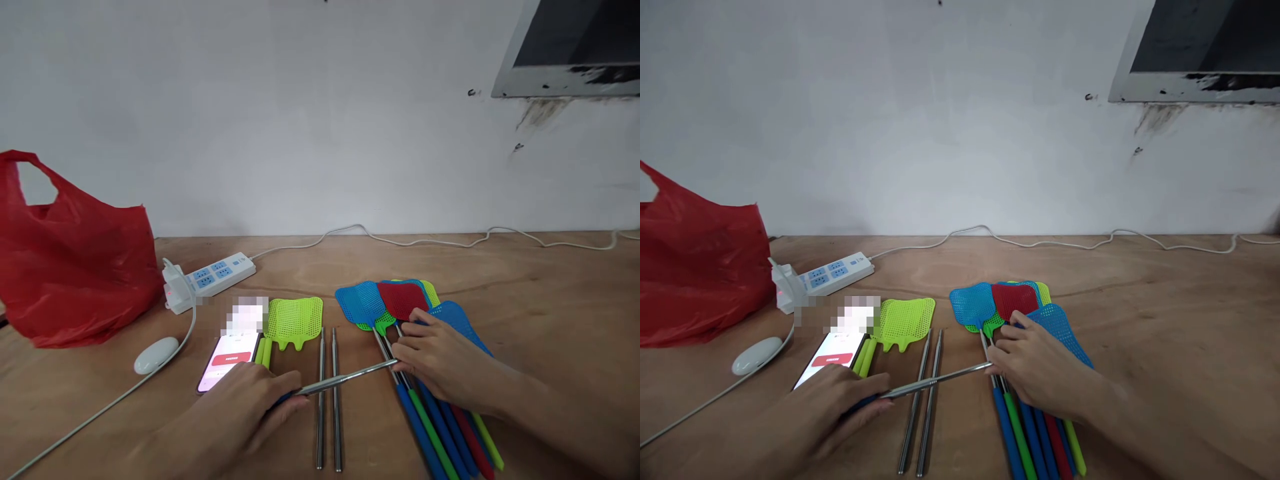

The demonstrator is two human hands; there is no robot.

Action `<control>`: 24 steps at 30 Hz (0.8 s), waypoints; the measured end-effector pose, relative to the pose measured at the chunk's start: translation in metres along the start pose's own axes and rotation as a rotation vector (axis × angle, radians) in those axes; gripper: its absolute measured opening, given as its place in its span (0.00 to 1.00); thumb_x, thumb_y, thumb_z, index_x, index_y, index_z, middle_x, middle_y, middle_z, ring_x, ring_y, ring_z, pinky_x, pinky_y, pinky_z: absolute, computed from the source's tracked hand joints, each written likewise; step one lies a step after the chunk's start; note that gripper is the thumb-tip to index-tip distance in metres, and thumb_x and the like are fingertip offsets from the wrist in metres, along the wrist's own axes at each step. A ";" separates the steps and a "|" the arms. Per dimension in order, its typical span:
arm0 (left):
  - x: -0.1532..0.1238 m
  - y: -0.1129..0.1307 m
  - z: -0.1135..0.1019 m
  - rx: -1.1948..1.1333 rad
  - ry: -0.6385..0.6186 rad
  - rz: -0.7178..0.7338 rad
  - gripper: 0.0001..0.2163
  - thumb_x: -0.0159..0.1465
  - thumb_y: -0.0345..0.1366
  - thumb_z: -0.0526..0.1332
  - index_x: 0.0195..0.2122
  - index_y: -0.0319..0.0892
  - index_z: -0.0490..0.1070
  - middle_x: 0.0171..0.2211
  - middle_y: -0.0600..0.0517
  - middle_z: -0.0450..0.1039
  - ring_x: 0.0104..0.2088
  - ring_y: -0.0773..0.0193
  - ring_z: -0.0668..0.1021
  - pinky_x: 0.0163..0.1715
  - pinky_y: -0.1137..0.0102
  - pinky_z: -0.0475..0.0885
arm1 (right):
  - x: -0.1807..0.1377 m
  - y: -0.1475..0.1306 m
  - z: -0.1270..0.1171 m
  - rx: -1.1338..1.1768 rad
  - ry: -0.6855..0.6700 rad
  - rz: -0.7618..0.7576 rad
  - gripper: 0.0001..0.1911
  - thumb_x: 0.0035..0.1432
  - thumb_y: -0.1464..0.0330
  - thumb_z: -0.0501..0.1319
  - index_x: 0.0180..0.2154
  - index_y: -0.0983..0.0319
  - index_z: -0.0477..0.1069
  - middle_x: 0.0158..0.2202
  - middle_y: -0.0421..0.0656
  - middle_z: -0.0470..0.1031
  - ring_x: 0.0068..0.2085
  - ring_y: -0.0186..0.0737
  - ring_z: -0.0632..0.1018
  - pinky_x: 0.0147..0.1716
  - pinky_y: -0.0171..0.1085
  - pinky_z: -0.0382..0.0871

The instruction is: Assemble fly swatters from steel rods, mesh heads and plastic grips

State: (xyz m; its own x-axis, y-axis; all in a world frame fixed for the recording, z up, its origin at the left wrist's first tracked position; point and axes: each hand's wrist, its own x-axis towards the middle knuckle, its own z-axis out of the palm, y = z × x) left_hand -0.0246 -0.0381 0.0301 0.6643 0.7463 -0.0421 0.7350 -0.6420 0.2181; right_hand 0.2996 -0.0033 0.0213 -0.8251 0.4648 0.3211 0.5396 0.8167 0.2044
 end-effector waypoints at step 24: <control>0.000 0.009 0.000 0.018 -0.041 -0.028 0.26 0.75 0.50 0.37 0.34 0.46 0.69 0.26 0.51 0.72 0.26 0.58 0.74 0.23 0.69 0.58 | 0.013 -0.011 -0.008 0.158 -0.091 -0.007 0.20 0.73 0.70 0.44 0.28 0.60 0.64 0.22 0.38 0.71 0.24 0.38 0.67 0.35 0.40 0.57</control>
State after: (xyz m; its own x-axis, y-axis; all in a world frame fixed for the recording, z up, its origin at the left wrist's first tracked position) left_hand -0.0184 -0.0441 0.0319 0.6483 0.7562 -0.0884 0.7554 -0.6243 0.1991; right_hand 0.2840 -0.0084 0.0307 -0.8442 0.4824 0.2337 0.5071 0.8601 0.0563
